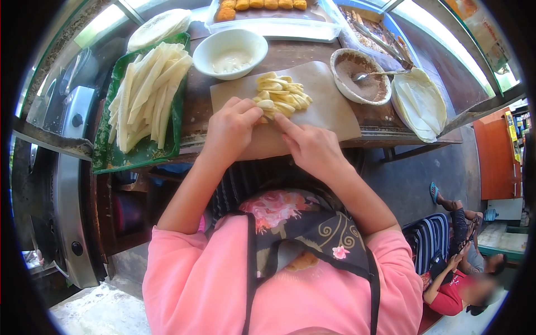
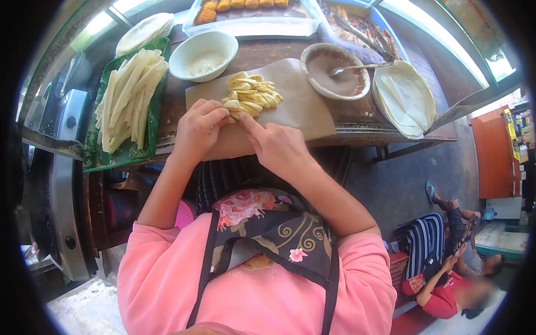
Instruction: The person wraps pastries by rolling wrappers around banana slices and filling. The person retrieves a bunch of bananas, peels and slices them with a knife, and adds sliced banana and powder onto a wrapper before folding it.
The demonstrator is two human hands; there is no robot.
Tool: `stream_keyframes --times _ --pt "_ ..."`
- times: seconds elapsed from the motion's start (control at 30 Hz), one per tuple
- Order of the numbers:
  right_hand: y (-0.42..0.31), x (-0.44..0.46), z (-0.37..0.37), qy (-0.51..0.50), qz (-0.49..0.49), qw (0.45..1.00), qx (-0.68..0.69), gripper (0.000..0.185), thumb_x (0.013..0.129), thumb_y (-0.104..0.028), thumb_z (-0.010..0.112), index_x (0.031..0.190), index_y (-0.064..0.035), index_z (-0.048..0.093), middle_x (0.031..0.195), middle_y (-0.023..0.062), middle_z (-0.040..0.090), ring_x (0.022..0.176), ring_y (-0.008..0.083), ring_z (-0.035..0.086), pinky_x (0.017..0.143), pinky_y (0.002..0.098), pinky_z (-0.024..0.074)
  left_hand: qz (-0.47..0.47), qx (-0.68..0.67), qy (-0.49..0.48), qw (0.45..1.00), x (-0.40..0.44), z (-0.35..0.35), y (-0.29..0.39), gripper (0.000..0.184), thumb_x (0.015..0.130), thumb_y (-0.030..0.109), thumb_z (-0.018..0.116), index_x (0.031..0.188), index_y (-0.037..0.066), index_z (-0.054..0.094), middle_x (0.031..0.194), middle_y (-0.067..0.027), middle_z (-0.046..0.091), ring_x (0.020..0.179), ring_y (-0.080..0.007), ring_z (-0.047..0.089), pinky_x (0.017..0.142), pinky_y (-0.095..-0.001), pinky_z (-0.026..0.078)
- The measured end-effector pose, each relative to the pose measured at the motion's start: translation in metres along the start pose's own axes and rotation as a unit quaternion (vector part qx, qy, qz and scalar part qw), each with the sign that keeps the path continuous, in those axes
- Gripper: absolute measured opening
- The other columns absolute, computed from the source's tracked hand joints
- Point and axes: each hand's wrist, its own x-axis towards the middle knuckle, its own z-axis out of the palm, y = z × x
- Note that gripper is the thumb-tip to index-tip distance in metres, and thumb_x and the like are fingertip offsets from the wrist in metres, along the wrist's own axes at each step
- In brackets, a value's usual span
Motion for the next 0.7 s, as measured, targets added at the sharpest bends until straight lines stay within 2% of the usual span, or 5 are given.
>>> stream_keyframes --times 0.2,0.3,0.4,0.5,0.7 --pt "0.015 -0.015 -0.020 -0.019 0.000 1.000 0.016 0.042 0.093 -0.020 0.062 0.135 -0.0193 0.060 0.074 0.0110 0.065 0.065 0.0323 0.065 0.058 0.0453 0.0516 -0.007 -0.050 0.030 0.998 -0.001 -0.003 -0.016 0.010 0.077 0.001 0.071 0.087 0.003 0.069 0.091 -0.0091 0.069 0.087 -0.0290 0.065 0.075 -0.0391 0.054" --pt "0.005 -0.005 -0.015 0.033 -0.004 0.999 0.036 0.041 0.093 -0.020 0.062 0.134 -0.0189 0.061 0.075 0.0120 0.066 0.066 0.0329 0.066 0.059 0.0456 0.0517 0.005 -0.059 0.030 0.998 -0.004 0.002 -0.013 0.010 0.076 0.001 0.071 0.086 0.002 0.070 0.090 -0.0100 0.069 0.086 -0.0294 0.065 0.075 -0.0389 0.054" --pt "0.005 0.005 0.002 0.006 -0.004 1.000 0.023 0.041 0.092 -0.020 0.063 0.133 -0.0190 0.061 0.076 0.0116 0.066 0.067 0.0333 0.066 0.060 0.0457 0.0520 0.011 -0.049 0.029 0.998 -0.002 0.002 -0.009 0.011 0.076 0.000 0.071 0.087 0.001 0.070 0.090 -0.0106 0.069 0.086 -0.0296 0.066 0.075 -0.0385 0.054" --pt "0.001 0.000 -0.018 -0.067 0.035 0.997 0.005 0.042 0.091 -0.015 0.064 0.133 -0.0180 0.062 0.085 0.0112 0.070 0.074 0.0334 0.067 0.067 0.0437 0.0534 0.000 -0.061 0.048 0.997 -0.007 0.003 -0.013 0.011 0.075 -0.001 0.072 0.086 0.001 0.070 0.090 -0.0108 0.069 0.085 -0.0297 0.066 0.074 -0.0382 0.054" --pt "0.011 -0.019 -0.029 -0.026 0.028 0.999 0.026 0.042 0.091 -0.015 0.064 0.133 -0.0178 0.062 0.083 0.0112 0.069 0.072 0.0332 0.067 0.066 0.0433 0.0539 0.000 -0.088 0.099 0.991 -0.014 0.012 -0.023 0.013 0.073 -0.002 0.074 0.085 0.001 0.070 0.087 -0.0113 0.069 0.081 -0.0298 0.066 0.070 -0.0383 0.054"
